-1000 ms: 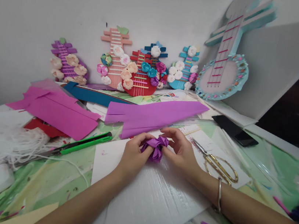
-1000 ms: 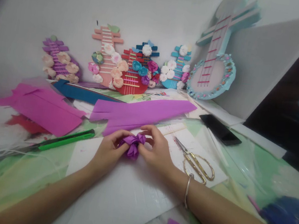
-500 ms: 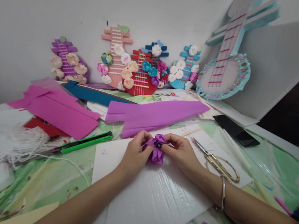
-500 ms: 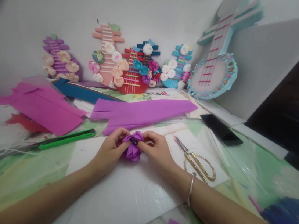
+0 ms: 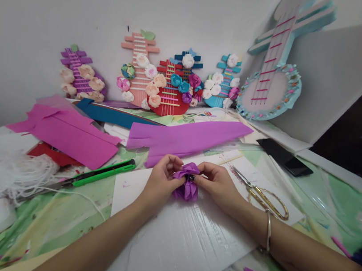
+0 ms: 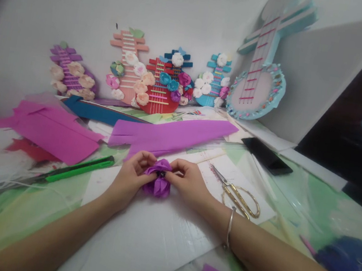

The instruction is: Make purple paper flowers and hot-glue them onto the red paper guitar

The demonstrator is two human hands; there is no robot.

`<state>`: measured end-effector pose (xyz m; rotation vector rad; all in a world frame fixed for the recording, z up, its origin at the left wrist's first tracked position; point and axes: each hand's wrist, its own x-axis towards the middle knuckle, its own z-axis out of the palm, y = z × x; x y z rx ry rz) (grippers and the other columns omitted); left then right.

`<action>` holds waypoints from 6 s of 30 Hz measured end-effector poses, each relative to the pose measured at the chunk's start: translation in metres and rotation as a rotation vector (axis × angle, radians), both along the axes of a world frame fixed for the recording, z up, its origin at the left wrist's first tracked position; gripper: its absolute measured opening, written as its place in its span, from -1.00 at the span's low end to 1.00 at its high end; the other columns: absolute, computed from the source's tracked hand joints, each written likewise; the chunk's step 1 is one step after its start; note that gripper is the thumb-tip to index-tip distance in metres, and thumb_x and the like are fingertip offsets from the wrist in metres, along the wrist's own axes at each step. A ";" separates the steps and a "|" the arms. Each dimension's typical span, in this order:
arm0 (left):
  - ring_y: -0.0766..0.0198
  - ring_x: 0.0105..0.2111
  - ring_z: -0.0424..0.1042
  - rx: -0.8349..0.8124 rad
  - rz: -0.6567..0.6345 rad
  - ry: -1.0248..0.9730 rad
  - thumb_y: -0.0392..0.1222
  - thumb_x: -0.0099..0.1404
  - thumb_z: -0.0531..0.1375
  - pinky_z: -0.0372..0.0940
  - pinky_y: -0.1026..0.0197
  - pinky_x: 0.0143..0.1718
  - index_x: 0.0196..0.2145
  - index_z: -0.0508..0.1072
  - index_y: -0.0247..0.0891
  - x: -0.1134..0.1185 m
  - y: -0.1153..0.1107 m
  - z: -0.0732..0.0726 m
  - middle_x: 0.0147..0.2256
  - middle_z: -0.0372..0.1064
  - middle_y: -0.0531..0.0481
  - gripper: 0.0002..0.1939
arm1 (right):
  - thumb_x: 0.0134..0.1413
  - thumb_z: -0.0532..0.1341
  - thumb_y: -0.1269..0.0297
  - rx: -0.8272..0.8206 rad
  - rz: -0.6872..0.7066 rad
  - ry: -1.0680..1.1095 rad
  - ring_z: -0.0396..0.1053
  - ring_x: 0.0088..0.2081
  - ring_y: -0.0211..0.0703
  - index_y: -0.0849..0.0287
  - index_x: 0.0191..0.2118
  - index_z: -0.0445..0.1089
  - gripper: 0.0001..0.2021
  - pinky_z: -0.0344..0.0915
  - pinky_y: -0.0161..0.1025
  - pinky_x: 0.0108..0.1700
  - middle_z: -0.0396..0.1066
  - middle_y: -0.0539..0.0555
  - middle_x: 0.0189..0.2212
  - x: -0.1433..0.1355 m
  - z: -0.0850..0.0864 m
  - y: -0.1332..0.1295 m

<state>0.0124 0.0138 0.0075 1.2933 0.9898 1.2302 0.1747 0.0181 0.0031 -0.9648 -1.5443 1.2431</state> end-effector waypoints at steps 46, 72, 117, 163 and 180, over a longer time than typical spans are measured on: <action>0.23 -0.24 0.45 0.056 0.011 0.197 -0.36 0.01 0.21 0.35 0.19 -0.20 -0.16 0.27 -0.29 0.004 -0.006 -0.001 -0.24 0.40 -0.08 -0.62 | -0.02 0.15 0.44 0.228 -0.232 -0.297 0.30 -0.44 -0.28 0.17 -0.34 0.34 -0.91 0.21 -0.32 -0.39 0.38 -0.03 -0.47 0.001 -0.004 -0.003; 0.24 -0.34 0.45 0.156 0.061 0.433 -0.40 0.08 0.14 0.32 0.19 -0.25 -0.32 0.50 -0.27 0.005 -0.004 -0.002 -0.34 0.49 0.00 -0.79 | -0.05 0.14 0.49 0.225 -0.184 -0.187 0.37 -0.30 -0.23 0.18 -0.26 0.33 -0.82 0.29 -0.26 -0.26 0.40 0.03 -0.34 -0.001 -0.006 -0.003; 0.22 -0.23 0.39 0.378 0.086 0.516 -0.45 0.12 0.11 0.29 0.19 -0.21 -0.17 0.44 -0.24 0.009 -0.008 -0.003 -0.24 0.42 -0.04 -0.68 | -0.03 0.10 0.58 0.715 -0.201 -0.432 0.31 -0.21 -0.16 0.14 -0.12 0.26 -0.67 0.28 -0.21 -0.16 0.35 0.08 -0.24 -0.003 0.001 -0.013; 0.28 -0.33 0.34 0.628 0.302 0.606 -0.47 0.08 0.13 0.32 0.26 -0.34 -0.32 0.38 -0.24 0.008 -0.014 -0.003 -0.34 0.37 0.00 -0.78 | 0.07 0.05 0.43 0.825 -0.336 -0.815 0.09 -0.56 -0.27 0.14 -0.47 0.11 -0.86 -0.05 -0.32 -0.48 0.22 -0.02 -0.59 0.000 -0.003 -0.013; 0.16 -0.13 0.38 0.722 0.166 0.666 -0.37 0.13 0.14 0.39 0.17 -0.22 0.04 0.31 -0.27 0.006 -0.015 -0.006 -0.08 0.35 -0.17 -0.52 | 0.06 0.08 0.52 0.575 -0.277 -0.650 0.32 -0.41 -0.26 0.17 -0.28 0.33 -0.84 0.15 -0.34 -0.34 0.43 0.00 -0.42 0.003 -0.005 -0.010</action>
